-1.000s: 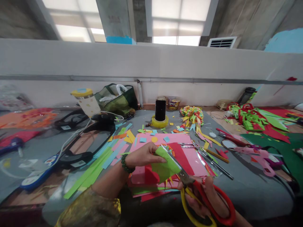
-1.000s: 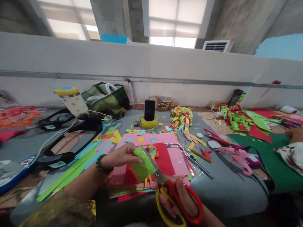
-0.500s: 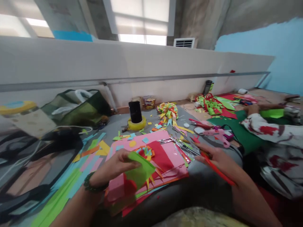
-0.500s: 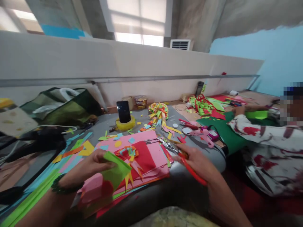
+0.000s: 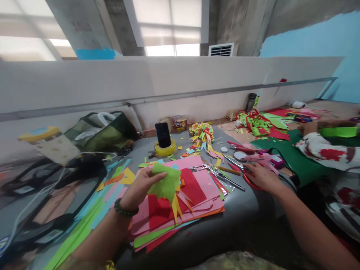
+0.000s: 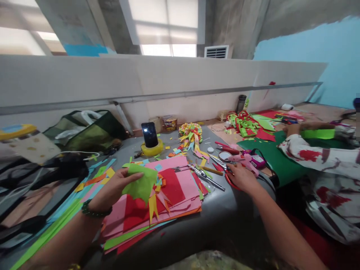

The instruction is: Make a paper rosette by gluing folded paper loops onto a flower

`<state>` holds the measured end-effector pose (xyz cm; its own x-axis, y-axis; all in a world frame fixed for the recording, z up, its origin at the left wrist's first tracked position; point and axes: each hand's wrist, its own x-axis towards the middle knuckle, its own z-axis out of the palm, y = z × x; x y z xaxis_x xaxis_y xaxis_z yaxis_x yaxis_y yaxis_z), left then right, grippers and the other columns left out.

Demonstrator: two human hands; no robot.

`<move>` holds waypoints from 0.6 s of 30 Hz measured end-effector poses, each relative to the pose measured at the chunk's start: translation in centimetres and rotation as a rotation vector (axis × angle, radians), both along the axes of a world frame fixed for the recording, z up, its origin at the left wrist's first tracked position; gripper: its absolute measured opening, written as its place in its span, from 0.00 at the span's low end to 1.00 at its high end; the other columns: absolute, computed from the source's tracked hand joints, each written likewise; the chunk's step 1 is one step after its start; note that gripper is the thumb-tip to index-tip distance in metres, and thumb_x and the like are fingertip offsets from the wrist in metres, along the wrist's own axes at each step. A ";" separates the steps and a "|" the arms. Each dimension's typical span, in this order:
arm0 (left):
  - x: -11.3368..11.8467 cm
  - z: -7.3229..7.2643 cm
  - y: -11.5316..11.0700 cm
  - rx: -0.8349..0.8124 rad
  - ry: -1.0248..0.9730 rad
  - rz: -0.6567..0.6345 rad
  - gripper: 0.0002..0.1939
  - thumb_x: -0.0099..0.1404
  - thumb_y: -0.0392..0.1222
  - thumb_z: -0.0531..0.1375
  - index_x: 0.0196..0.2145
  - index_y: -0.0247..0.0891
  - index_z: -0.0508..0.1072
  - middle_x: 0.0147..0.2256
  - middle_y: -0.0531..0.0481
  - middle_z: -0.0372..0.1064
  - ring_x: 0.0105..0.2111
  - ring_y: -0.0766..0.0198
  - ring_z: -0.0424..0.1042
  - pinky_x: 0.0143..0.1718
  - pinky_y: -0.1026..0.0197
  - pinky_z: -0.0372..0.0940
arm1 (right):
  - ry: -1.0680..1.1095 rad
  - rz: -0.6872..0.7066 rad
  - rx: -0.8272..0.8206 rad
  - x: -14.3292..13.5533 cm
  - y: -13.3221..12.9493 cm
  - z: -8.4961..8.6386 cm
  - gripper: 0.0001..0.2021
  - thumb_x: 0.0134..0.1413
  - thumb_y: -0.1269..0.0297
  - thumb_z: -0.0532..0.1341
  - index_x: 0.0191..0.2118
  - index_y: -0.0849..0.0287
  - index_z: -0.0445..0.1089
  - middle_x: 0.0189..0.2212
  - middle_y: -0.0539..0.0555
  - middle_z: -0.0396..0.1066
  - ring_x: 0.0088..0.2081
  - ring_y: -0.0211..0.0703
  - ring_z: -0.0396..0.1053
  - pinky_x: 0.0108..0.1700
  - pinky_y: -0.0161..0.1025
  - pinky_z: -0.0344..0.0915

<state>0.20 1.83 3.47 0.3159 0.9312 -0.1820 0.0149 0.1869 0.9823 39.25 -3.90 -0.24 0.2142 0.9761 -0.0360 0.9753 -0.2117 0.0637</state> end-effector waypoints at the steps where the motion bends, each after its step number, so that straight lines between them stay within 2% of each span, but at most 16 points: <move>1: 0.1 0.0 0.0 0.007 -0.006 0.005 0.21 0.38 0.53 0.77 0.26 0.37 0.80 0.25 0.49 0.79 0.27 0.56 0.77 0.31 0.60 0.71 | -0.021 0.005 -0.014 0.0 -0.1 0.2 0.17 0.64 0.66 0.54 0.53 0.57 0.75 0.53 0.66 0.75 0.50 0.61 0.76 0.41 0.48 0.72; 3: 0.4 0.2 0.0 0.019 -0.007 0.007 0.21 0.39 0.53 0.76 0.27 0.36 0.80 0.26 0.47 0.79 0.28 0.56 0.77 0.32 0.60 0.71 | -0.051 0.046 0.001 -0.6 -0.5 1.1 0.14 0.63 0.66 0.55 0.44 0.59 0.78 0.45 0.67 0.78 0.46 0.62 0.77 0.39 0.49 0.72; 5: 0.8 0.4 0.0 0.026 -0.002 0.000 0.22 0.39 0.53 0.76 0.27 0.35 0.80 0.27 0.47 0.79 0.28 0.57 0.77 0.30 0.60 0.70 | -0.024 0.137 0.113 -2.1 -1.1 2.6 0.12 0.63 0.64 0.57 0.41 0.57 0.78 0.38 0.65 0.80 0.41 0.59 0.78 0.38 0.47 0.71; 7: 1.6 0.7 0.0 0.015 -0.002 -0.022 0.22 0.39 0.53 0.77 0.27 0.35 0.80 0.26 0.48 0.79 0.26 0.58 0.76 0.29 0.61 0.69 | 0.100 0.296 0.316 -4.7 -1.3 4.2 0.13 0.64 0.59 0.57 0.47 0.54 0.76 0.38 0.61 0.80 0.40 0.54 0.78 0.39 0.45 0.71; 9: 2.6 1.0 0.2 0.016 -0.011 -0.053 0.23 0.38 0.54 0.77 0.27 0.35 0.80 0.25 0.48 0.79 0.26 0.59 0.76 0.30 0.61 0.69 | 0.308 0.530 0.498 -7.9 -0.5 5.5 0.16 0.64 0.56 0.59 0.53 0.53 0.74 0.45 0.61 0.79 0.45 0.51 0.77 0.44 0.44 0.72; 11: 3.7 1.4 0.6 0.053 -0.017 -0.072 0.23 0.37 0.54 0.77 0.27 0.36 0.81 0.25 0.49 0.79 0.26 0.61 0.75 0.30 0.62 0.69 | 0.554 0.680 0.539 -11.0 1.7 6.0 0.20 0.57 0.55 0.66 0.54 0.55 0.73 0.45 0.59 0.79 0.43 0.49 0.77 0.44 0.43 0.72; 12: 4.2 1.5 0.9 0.083 -0.017 -0.074 0.23 0.37 0.54 0.77 0.27 0.36 0.81 0.26 0.49 0.79 0.25 0.62 0.74 0.29 0.62 0.68 | 0.684 0.725 0.483 -12.2 3.1 6.0 0.23 0.52 0.57 0.69 0.53 0.57 0.72 0.43 0.58 0.79 0.40 0.47 0.77 0.41 0.41 0.72; 13: 4.6 1.6 1.3 0.117 -0.011 -0.072 0.22 0.38 0.54 0.77 0.27 0.36 0.82 0.26 0.49 0.79 0.25 0.62 0.74 0.29 0.62 0.67 | 0.820 0.750 0.407 -13.1 4.7 5.9 0.22 0.49 0.60 0.70 0.51 0.58 0.73 0.37 0.55 0.80 0.35 0.44 0.76 0.36 0.39 0.72; 15: 5.1 1.7 2.4 0.178 0.010 -0.061 0.22 0.38 0.54 0.76 0.27 0.36 0.81 0.25 0.49 0.78 0.26 0.61 0.73 0.29 0.62 0.66 | 1.035 0.732 0.312 -13.8 7.9 5.4 0.12 0.49 0.65 0.68 0.41 0.59 0.76 0.28 0.51 0.79 0.29 0.40 0.75 0.31 0.35 0.69; 18: 5.2 1.2 4.9 0.234 0.041 -0.020 0.22 0.37 0.55 0.76 0.23 0.35 0.80 0.23 0.49 0.76 0.25 0.62 0.71 0.28 0.62 0.65 | 1.107 0.670 0.373 -13.2 11.7 4.6 0.04 0.49 0.65 0.66 0.31 0.60 0.76 0.25 0.50 0.77 0.27 0.39 0.74 0.29 0.34 0.68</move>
<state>5.37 6.69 4.65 0.3319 0.9430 0.0250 0.0573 -0.0466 0.9973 26.07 7.75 4.36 -0.2731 0.8700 0.4105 0.3979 0.4907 -0.7752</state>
